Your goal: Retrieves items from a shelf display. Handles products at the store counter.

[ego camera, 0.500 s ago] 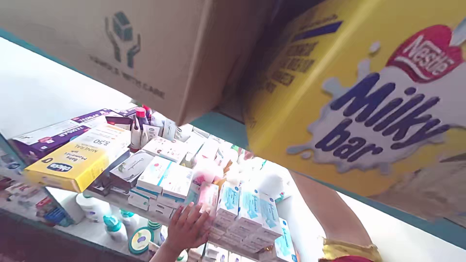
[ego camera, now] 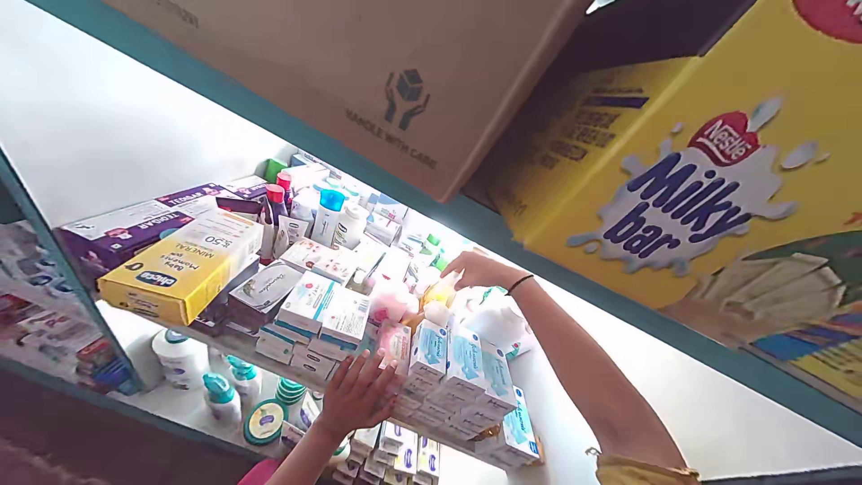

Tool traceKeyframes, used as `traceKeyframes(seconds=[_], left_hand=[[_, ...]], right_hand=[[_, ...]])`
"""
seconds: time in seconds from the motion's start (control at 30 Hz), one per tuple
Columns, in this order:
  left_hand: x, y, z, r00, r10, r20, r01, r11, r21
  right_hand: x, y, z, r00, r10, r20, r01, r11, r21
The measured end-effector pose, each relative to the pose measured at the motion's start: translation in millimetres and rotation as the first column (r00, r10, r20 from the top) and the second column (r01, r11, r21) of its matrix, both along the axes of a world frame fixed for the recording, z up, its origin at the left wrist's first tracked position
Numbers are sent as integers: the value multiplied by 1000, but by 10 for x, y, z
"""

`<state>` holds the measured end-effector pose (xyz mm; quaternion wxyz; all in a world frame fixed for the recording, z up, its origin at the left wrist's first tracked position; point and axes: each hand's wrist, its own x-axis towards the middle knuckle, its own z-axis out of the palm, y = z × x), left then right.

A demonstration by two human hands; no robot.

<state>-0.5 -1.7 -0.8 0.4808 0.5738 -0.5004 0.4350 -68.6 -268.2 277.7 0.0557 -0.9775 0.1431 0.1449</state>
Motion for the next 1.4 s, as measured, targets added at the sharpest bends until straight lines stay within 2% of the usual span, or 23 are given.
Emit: traceKeyframes(seconds=[0.1, 0.17, 0.23, 0.43, 0.53, 0.73, 1.0, 1.4], left_hand=[[-9, 4, 19, 1000, 9, -4, -9, 1000, -1], [-11, 9, 33, 1000, 13, -6, -13, 1000, 2], [-10, 13, 28, 1000, 11, -7, -11, 1000, 4], [-4, 12, 29, 1000, 8, -2, -8, 1000, 4], [-8, 22, 28, 1000, 16, -3, -16, 1000, 15], [-2, 16, 37, 1000, -4, -11, 4, 1000, -3], [1, 24, 28, 1000, -3, -5, 3, 1000, 12], [-2, 46, 68, 1000, 13, 0, -13, 1000, 27]], right_hand=[[-46, 556, 440, 953, -303, -8, 303, 952, 42], [-122, 722, 578, 927, -370, 70, 364, 928, 82], [-209, 713, 615, 925, -348, 150, 338, 937, 89], [-295, 646, 662, 936, -301, 181, 281, 951, 132], [-315, 631, 640, 930, -269, 248, 239, 960, 145], [-304, 605, 647, 926, -333, 176, 303, 936, 180], [-389, 547, 636, 933, -225, 282, 183, 969, 167], [-415, 445, 627, 925, -197, 325, 162, 978, 133]])
